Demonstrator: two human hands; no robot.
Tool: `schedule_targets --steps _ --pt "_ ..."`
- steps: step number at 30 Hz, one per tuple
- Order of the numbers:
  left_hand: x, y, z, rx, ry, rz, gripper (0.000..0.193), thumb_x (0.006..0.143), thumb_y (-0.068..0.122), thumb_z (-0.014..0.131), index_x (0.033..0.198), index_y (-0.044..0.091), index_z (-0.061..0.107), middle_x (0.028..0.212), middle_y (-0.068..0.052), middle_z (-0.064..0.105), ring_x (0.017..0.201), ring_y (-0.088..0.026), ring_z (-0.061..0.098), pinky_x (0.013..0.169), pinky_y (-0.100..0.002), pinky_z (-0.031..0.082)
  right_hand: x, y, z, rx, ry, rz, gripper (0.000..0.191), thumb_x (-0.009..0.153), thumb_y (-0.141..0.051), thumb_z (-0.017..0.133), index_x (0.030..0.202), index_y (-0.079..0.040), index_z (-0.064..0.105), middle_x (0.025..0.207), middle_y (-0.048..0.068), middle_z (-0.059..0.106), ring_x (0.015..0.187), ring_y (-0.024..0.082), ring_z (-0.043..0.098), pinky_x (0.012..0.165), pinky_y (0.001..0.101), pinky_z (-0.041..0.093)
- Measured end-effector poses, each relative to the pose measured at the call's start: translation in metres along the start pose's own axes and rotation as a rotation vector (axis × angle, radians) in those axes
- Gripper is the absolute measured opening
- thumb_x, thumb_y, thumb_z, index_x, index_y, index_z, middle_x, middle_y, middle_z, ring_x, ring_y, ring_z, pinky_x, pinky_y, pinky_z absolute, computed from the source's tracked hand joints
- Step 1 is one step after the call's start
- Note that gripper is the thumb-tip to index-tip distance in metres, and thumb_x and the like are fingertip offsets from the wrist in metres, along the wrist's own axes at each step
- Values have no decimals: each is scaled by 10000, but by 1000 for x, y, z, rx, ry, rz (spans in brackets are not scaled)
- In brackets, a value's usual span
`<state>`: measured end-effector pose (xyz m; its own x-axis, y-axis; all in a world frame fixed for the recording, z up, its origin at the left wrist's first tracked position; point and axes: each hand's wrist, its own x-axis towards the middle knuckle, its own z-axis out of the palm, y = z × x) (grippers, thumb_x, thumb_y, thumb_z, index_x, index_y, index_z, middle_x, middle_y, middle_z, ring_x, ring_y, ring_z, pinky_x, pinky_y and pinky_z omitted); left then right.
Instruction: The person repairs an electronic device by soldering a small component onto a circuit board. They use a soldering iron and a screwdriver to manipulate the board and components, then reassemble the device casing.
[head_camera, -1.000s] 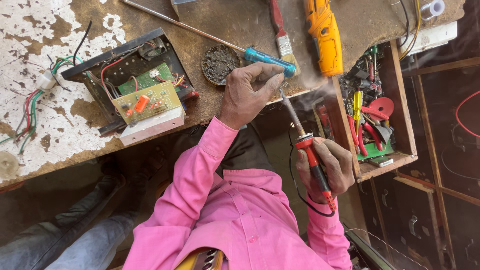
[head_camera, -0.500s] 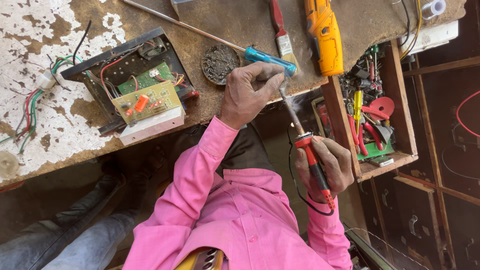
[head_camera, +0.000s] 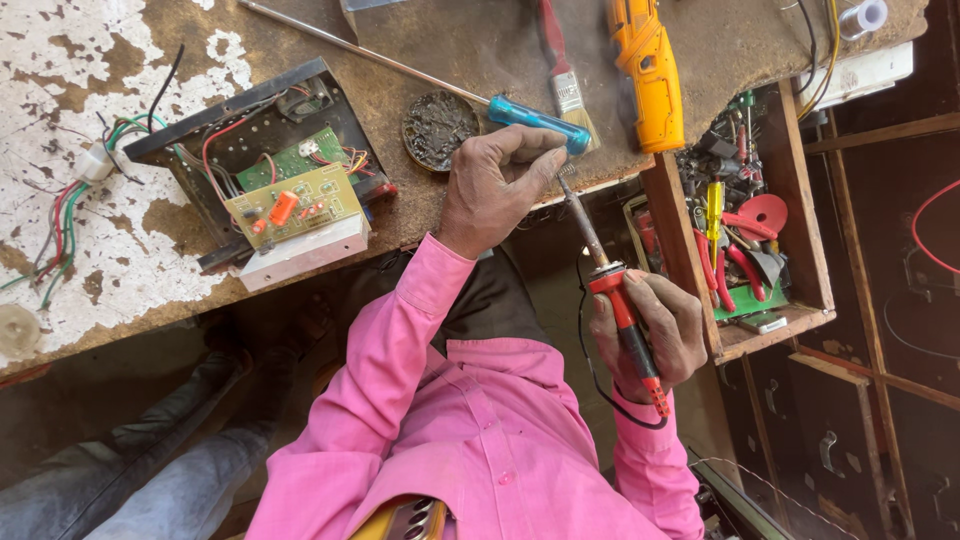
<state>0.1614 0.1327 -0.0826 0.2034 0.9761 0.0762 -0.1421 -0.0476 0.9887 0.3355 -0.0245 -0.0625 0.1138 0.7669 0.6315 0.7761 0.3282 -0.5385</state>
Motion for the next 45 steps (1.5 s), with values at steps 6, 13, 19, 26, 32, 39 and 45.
schedule_targets --steps 6,13,19,26,32,39,45 --pt "-1 1 -1 -1 -8 -5 172 961 56 729 1106 -37 735 1067 -117 794 980 -118 766 873 -260 655 0 -1 -1 28 -12 0 331 909 -107 845 1190 -11 697 1141 163 690 1025 282 718 888 367 613" --pt "0 -1 -1 -8 -9 2 168 968 49 726 1108 -44 735 1066 -125 796 979 -123 762 881 -264 650 1 -1 -1 3 -8 -2 333 900 -113 855 1177 -11 701 1126 162 695 1009 282 716 877 367 609" --pt "-1 -2 -2 -33 -16 -4 167 968 43 723 1111 -43 731 1073 -116 792 990 -112 757 891 -260 647 1 -1 -3 8 -31 2 330 908 -107 854 1184 -17 699 1138 161 696 1022 280 712 893 371 608" --pt "1 0 -3 -56 -15 -31 171 970 41 718 1122 -36 738 1065 -94 789 976 -85 734 883 -239 618 -2 0 -9 -51 -40 26 336 882 -83 862 1176 -26 708 1132 148 701 1018 270 711 895 369 596" --pt "2 1 -10 33 -72 -14 200 1002 69 686 1173 -18 741 1077 -59 778 965 -71 695 887 -240 587 -2 5 -14 -55 -21 44 342 883 -79 865 1180 -25 703 1134 143 701 1024 270 714 908 364 592" --pt "4 -9 -15 -206 -200 -24 126 1092 35 608 1205 7 653 1166 -30 719 1080 -86 665 990 -244 553 -4 11 -18 0 13 120 333 909 -85 848 1197 -3 702 1162 161 692 1048 275 707 894 338 581" --pt "2 -7 -17 -148 -220 -201 120 1073 43 632 1186 5 642 991 -43 591 847 -108 538 766 -256 493 -4 13 -18 44 53 152 341 905 -81 848 1203 2 704 1167 156 693 1011 258 701 910 331 575"
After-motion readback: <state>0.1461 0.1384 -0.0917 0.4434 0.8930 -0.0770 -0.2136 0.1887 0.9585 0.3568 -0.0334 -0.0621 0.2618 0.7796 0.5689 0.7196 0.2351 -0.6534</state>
